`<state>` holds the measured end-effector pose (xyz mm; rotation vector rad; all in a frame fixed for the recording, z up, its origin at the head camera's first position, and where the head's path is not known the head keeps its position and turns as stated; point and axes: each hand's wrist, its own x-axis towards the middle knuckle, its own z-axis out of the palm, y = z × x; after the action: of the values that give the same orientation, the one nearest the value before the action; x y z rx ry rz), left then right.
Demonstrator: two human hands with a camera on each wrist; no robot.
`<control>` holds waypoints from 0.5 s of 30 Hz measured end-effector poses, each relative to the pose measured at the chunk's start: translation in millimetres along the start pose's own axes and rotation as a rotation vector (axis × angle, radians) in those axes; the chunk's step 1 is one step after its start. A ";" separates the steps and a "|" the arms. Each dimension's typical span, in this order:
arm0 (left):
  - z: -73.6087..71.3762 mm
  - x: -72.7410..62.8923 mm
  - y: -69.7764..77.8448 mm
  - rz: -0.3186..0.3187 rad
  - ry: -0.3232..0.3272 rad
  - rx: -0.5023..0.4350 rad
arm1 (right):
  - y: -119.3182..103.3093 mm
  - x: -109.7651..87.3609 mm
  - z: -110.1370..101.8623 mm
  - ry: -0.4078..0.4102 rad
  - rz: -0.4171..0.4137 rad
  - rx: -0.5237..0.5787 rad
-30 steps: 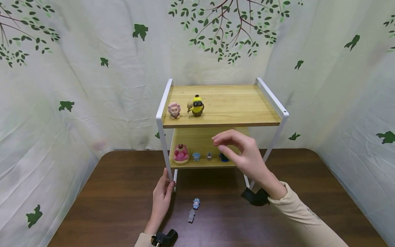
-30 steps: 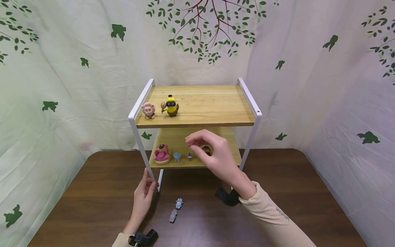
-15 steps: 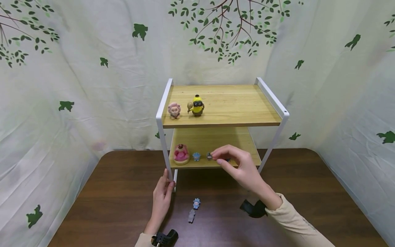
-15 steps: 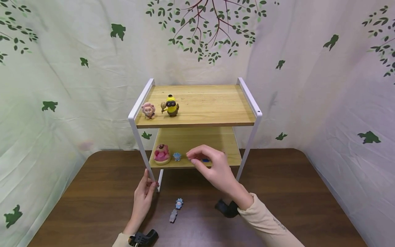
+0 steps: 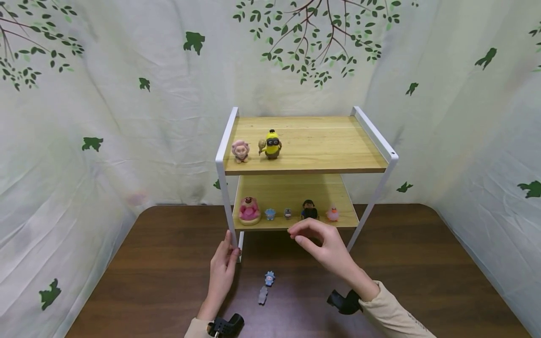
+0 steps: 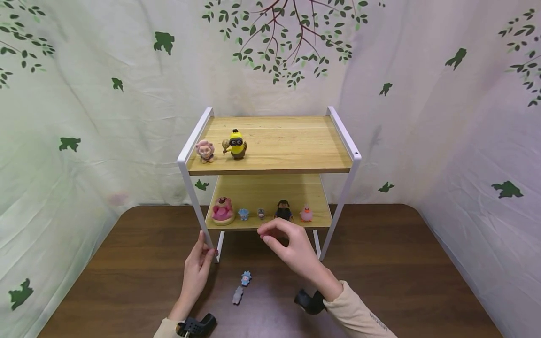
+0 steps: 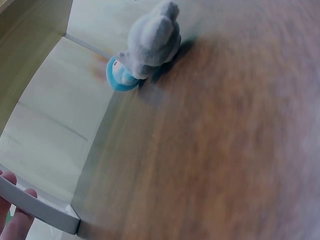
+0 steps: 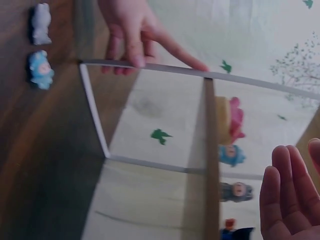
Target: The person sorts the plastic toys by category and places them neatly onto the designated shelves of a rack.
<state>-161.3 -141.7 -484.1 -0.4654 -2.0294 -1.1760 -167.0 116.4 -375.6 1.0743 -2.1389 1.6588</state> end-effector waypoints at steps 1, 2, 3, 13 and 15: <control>0.0 0.0 0.2 -0.002 -0.002 0.003 | 1.4 -1.7 1.5 -0.002 0.011 -0.003; 0.8 -0.7 -2.2 -0.006 -0.005 0.004 | 2.2 -3.3 3.0 -0.002 0.018 -0.008; 1.8 -1.9 -5.9 -0.009 -0.006 0.006 | 1.7 -4.5 4.6 -0.004 0.026 -0.009; 10.3 -15.3 -41.3 0.007 -0.010 0.026 | -1.9 -13.9 16.1 -0.019 0.123 -0.011; 10.0 -15.2 -41.7 0.007 -0.015 0.024 | 10.3 -18.2 19.0 -0.016 0.128 -0.011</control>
<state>-181.2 -153.9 -523.1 -0.4707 -2.0508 -1.1452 -156.2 107.5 -400.1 0.9700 -2.2676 1.6957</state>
